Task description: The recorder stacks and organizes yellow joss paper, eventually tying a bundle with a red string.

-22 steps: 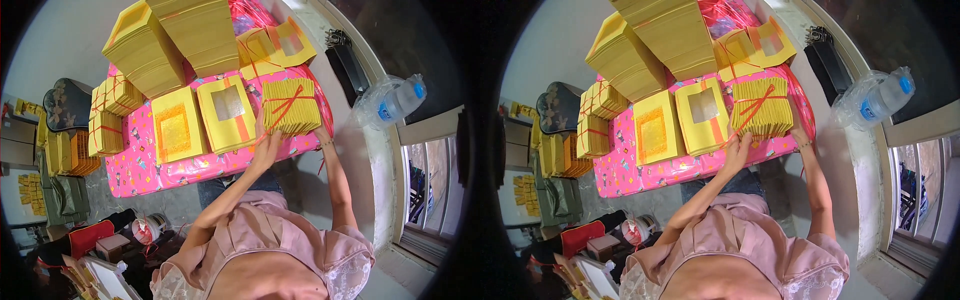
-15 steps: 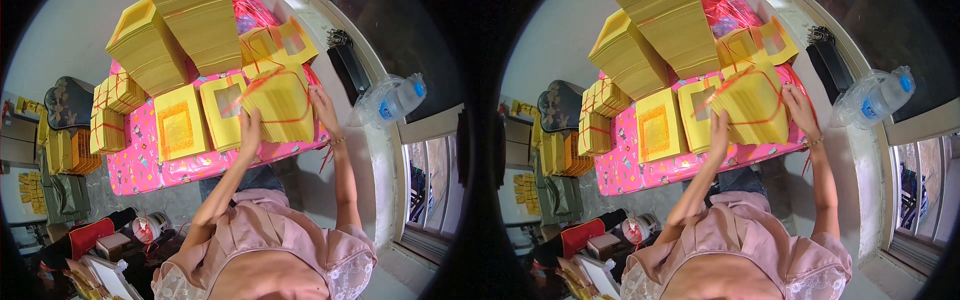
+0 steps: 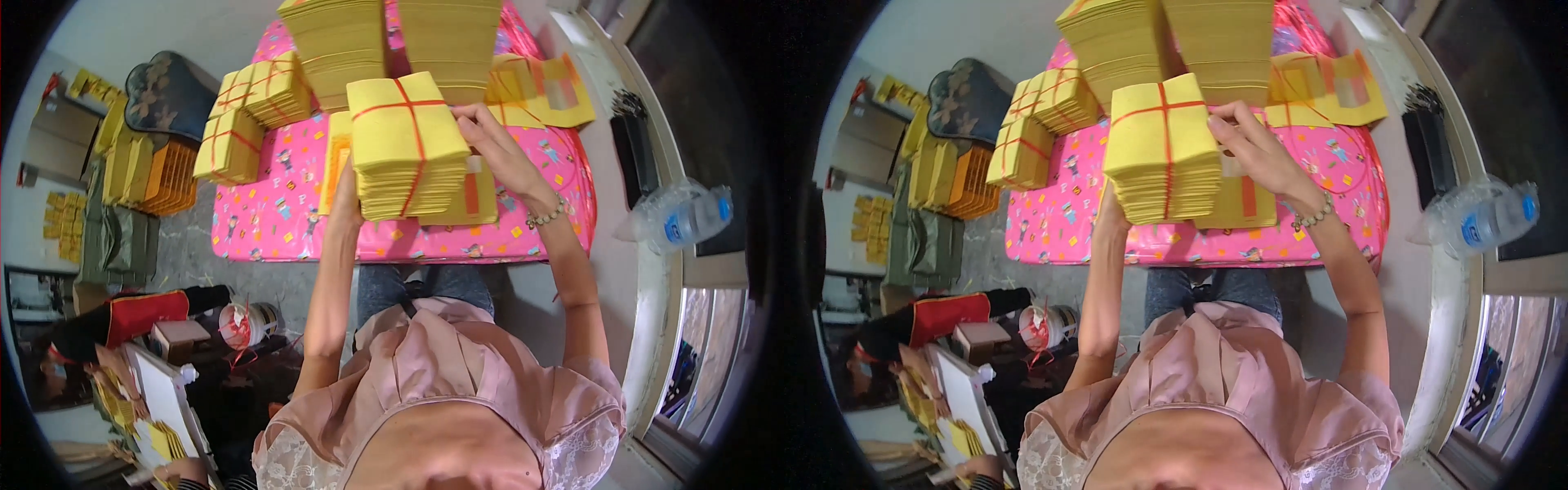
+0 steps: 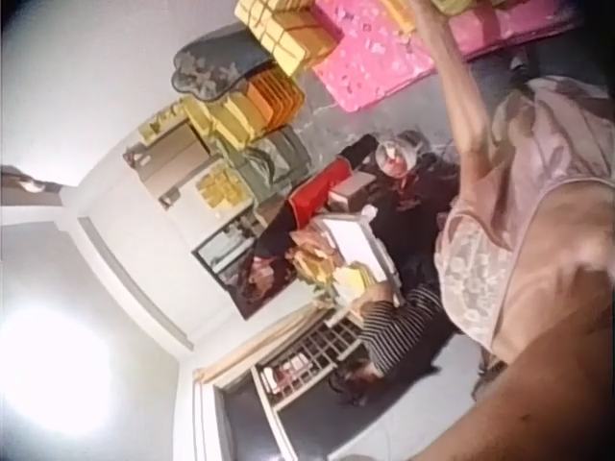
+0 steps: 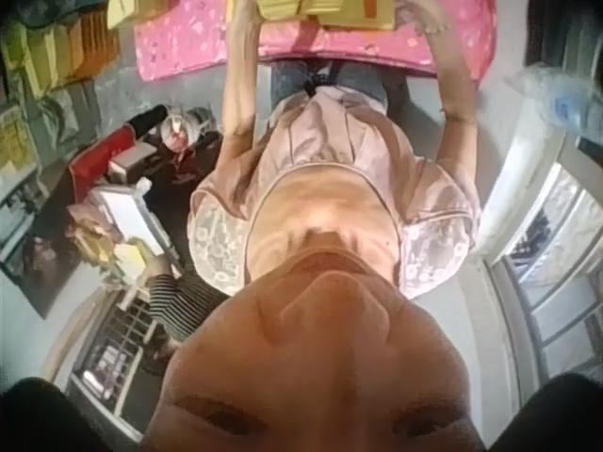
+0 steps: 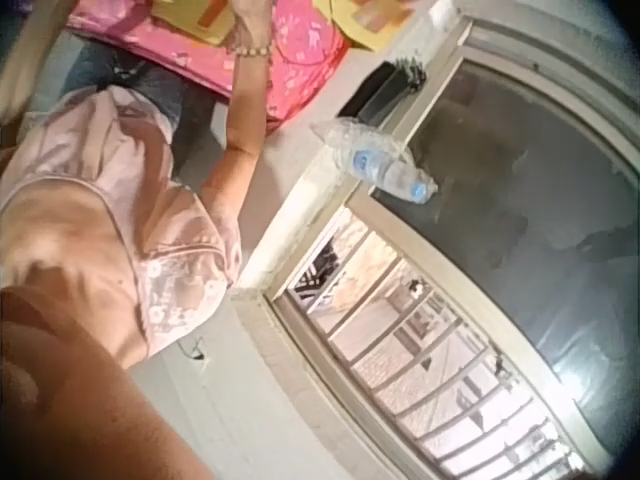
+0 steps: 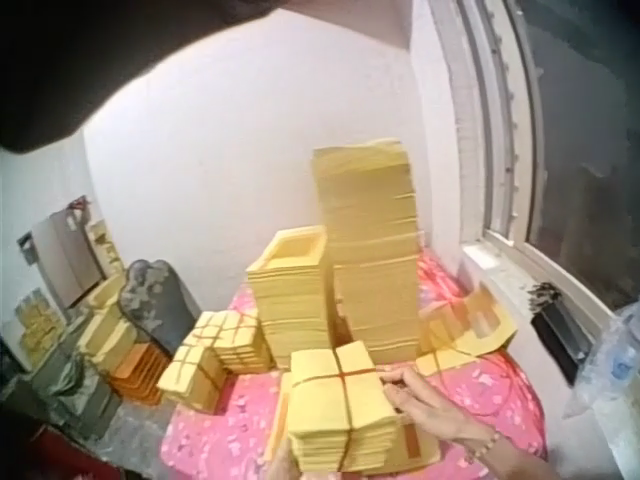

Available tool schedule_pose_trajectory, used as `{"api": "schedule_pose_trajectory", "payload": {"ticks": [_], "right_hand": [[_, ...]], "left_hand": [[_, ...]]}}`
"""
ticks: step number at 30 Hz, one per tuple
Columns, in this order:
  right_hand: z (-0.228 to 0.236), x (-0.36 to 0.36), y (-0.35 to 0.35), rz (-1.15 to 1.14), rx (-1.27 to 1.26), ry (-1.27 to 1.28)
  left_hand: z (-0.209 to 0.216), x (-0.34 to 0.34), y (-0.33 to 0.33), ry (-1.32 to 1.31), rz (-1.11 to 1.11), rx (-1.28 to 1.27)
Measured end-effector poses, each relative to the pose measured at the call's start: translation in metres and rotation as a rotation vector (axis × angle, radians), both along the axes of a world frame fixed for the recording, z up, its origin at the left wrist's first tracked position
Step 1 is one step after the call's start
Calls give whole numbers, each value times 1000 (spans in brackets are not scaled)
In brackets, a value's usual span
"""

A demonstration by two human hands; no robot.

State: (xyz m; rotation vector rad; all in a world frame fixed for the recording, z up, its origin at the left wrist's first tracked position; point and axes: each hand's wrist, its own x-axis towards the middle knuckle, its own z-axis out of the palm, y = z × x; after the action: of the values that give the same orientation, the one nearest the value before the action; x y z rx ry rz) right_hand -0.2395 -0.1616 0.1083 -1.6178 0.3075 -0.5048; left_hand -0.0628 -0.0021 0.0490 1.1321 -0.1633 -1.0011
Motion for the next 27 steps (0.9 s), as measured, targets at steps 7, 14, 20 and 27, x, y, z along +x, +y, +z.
{"api": "schedule_pose_trajectory", "payload": {"ticks": [7,14,20,27], "right_hand": [[4,93,47,102,-67,-42],[-43,194,115,333,171,-58],[-78,238,164,454,354,-143],[-119,242,174,413,371,-19]], "left_hand": [[-23,80,64,-70,190,-47],[-59,147,145,-115,336,-69],[-113,178,194,-174,432,-51],[-136,170,210,-561,387,516]]}}
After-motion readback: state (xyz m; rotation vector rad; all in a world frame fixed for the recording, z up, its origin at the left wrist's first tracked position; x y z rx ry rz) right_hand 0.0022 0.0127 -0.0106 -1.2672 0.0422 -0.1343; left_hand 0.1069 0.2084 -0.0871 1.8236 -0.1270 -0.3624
